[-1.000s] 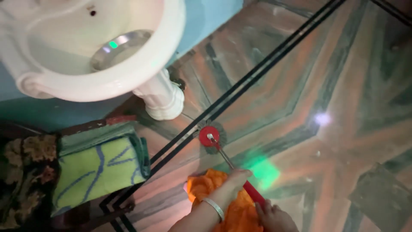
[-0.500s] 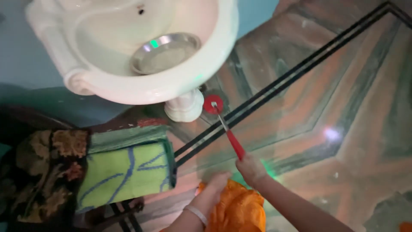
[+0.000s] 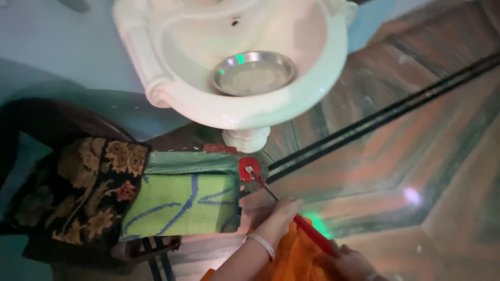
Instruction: The person cleans the floor by hand using a mop, moving it across various tiled areas and dipping it into a bucket of water to rinse and wring it.
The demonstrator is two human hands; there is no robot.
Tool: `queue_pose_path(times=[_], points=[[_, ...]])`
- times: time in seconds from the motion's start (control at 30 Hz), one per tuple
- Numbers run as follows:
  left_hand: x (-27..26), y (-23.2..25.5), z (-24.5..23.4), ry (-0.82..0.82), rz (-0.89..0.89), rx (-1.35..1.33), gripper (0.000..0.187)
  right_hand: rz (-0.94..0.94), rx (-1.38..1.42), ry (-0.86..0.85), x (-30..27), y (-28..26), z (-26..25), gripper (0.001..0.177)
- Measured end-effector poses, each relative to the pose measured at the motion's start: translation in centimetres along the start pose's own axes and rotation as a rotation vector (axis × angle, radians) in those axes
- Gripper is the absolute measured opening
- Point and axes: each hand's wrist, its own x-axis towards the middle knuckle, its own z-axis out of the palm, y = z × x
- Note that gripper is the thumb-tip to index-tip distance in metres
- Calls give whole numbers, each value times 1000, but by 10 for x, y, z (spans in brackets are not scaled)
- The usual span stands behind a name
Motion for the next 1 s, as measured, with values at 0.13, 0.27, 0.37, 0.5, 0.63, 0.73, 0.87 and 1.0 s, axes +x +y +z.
queue_pose_path(times=[0.13,0.27,0.37,0.5,0.63,0.73,0.87,1.0], points=[[-16,17,-24,162,94,177,29,-82,-33,-144,0,74,0,35],[-54,85,-51,471,95,371,33,-206,-122,-125,66,119,-57,33],[-62,111,-68,438,67,283,35,-262,-155,-174,73,126,-75,31],[-32,123,-81,533,170,318,37,-328,-195,-164,110,119,-99,30],[-34,137,-98,707,340,604,39,-229,-241,-122,192,54,-146,30],[-63,161,-130,763,267,840,39,-287,-338,-112,268,14,-199,24],[-88,202,-218,741,16,1118,50,-264,-292,-54,334,-29,-251,38],[-84,226,-322,781,61,1748,47,-156,-157,-58,362,-39,-271,38]])
